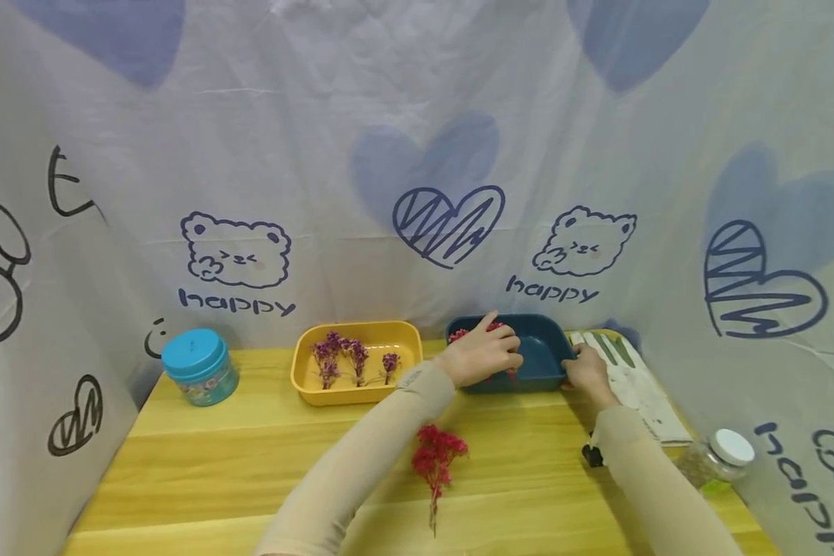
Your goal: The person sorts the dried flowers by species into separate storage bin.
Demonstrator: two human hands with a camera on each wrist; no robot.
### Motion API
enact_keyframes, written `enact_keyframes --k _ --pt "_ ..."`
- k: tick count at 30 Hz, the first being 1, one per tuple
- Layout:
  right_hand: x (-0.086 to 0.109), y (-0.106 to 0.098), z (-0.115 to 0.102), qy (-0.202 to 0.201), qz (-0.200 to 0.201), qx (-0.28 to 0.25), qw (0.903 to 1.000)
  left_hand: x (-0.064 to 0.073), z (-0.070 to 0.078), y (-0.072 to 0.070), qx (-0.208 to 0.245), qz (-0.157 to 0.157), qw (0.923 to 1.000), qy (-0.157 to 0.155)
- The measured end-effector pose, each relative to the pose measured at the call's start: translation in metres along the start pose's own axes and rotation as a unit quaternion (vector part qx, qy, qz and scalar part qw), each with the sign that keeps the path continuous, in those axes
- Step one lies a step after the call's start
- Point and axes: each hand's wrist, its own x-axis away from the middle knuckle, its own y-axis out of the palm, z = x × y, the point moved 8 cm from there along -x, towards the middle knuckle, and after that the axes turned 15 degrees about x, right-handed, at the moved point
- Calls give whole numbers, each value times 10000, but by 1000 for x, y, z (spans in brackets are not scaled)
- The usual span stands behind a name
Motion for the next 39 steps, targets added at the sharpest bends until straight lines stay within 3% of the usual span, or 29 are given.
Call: enact_keyframes --k 8,15,20,28,33,39 --pt "-1 0 2 3 3 -107 9999 -9 -1 10 152 48 9999 8" --pt "1 1 1 23 37 45 10000 -8 -4 25 50 -38 9999 -143" --pt "2 2 0 63 40 41 10000 -7 -7 33 285 -32 9993 -244" --pt "2 0 -1 1 101 -8 9999 0 -21 27 541 140 9960 -693" --pt "4 2 -3 -42 35 27 10000 15 -36 18 1009 409 9869 -1195" --pt "5 -1 -3 -26 31 120 9999 43 -51 0 1743 814 9661 -1725"
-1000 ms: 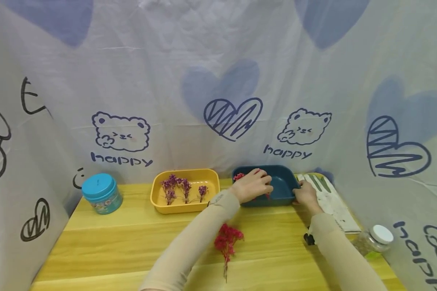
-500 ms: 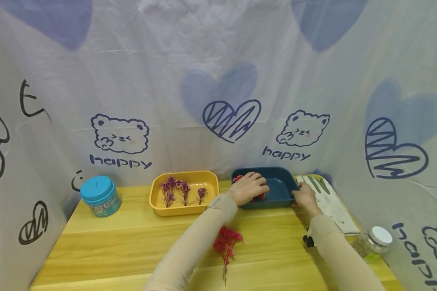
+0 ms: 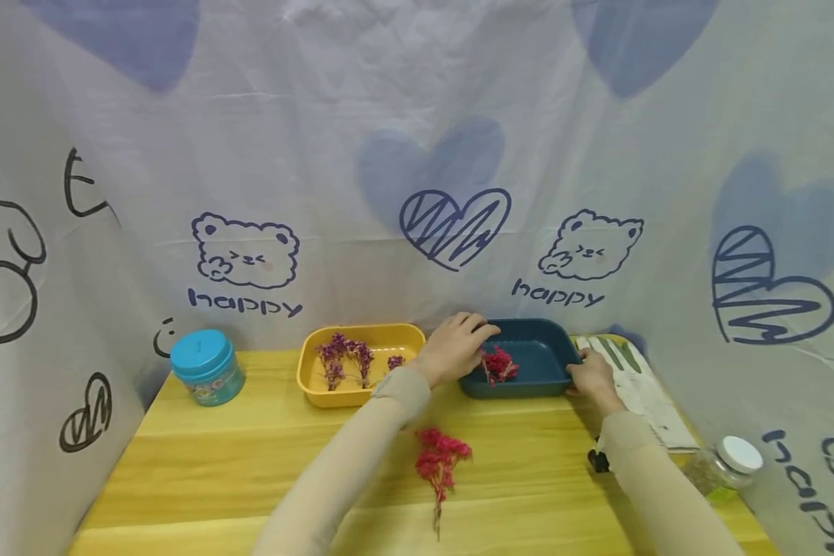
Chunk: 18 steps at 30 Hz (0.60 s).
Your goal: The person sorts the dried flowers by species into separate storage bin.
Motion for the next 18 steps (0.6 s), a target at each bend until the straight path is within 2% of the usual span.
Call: enact_keyframes --k 5,8,12,15,18 --pt "0 -1 0 -16 -32 12 10000 25 -11 -15 677 66 9965 -493" --pt "0 -2 0 -26 -44 25 10000 42 -15 -17 1097 4 9902 -868" --pt "0 -1 -1 -30 -81 7 10000 66 -14 -14 1382 -93 9812 -1346" --pt "1 -1 -2 -5 -103 -13 9999 85 -8 -10 1654 -253 9701 -1757" --pt "2 0 -2 11 -123 -22 9999 101 0 -5 1992 -465 9550 -2146"
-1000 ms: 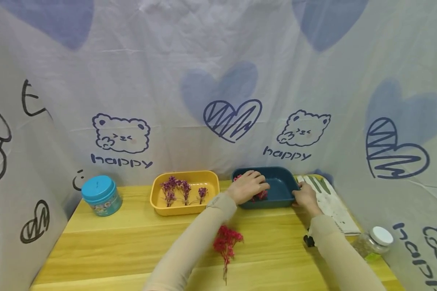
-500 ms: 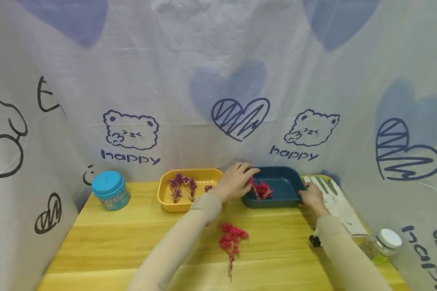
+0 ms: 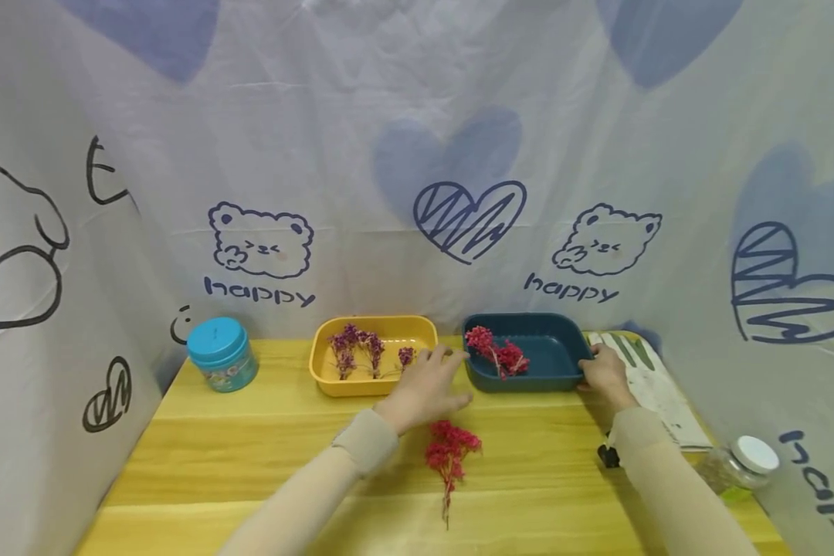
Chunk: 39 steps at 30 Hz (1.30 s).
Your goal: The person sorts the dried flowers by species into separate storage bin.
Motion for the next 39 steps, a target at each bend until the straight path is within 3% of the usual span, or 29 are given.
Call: enact_keyframes --k 3,9,15,21,25,31,39 --pt "0 0 1 10 -16 -36 10000 12 1 9 206 -207 9991 -312" --pt "-1 0 0 -51 -36 -104 9999 34 -2 29 209 -584 9950 -782" --pt "-1 2 2 -36 -50 -151 9999 51 -5 46 123 -850 9926 -856" --pt "-3 1 2 -22 -67 -155 9999 59 -5 55 -112 -847 9937 -724" --pt "-3 1 3 -31 -44 -134 9999 63 -4 61 -305 -847 9928 -793" --pt "-5 2 4 4 -73 -198 9998 63 -3 67 -422 -677 9933 -830" --pt "-6 3 5 -2 -83 -207 9998 61 -4 72 -408 -442 9961 -645"
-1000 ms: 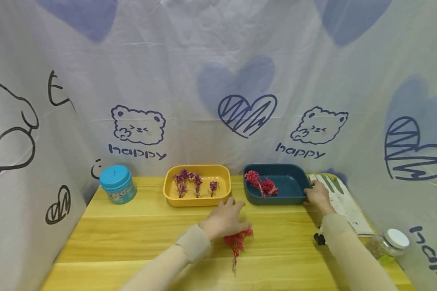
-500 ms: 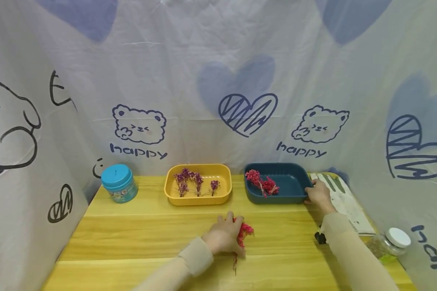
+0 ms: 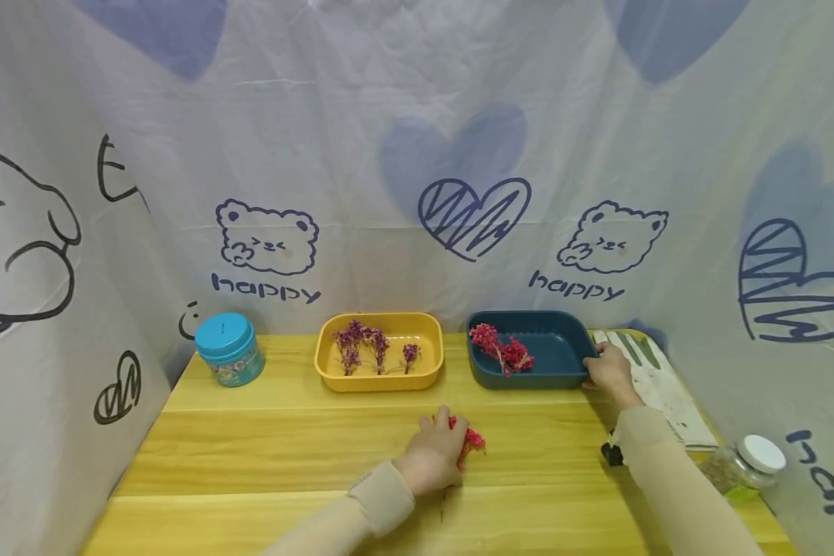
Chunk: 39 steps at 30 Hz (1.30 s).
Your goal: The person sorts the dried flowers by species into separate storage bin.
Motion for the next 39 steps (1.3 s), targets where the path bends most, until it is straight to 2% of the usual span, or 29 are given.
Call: enact_keyframes --k 5,11,15,19,22,26,39 --pt "0 1 1 55 -19 -41 10000 -1 1 -3 251 72 9996 50" --pt "-1 0 1 61 -23 -78 9999 -6 -1 -7 1111 -25 9938 74" --pt "0 0 0 44 -16 -87 10000 -9 -1 -11 1848 -143 9826 75" --pt "0 -1 -1 3 4 -67 10000 -14 1 -17 2501 -217 9679 86" --pt "0 -1 -1 -17 4 -35 10000 -18 5 -23 2816 -218 9592 96" --pt "1 -1 0 14 -8 -18 10000 -26 13 -36 2985 -109 9542 179" --pt "1 -1 -1 -37 4 -79 10000 -61 55 -64 2954 54 9546 369"
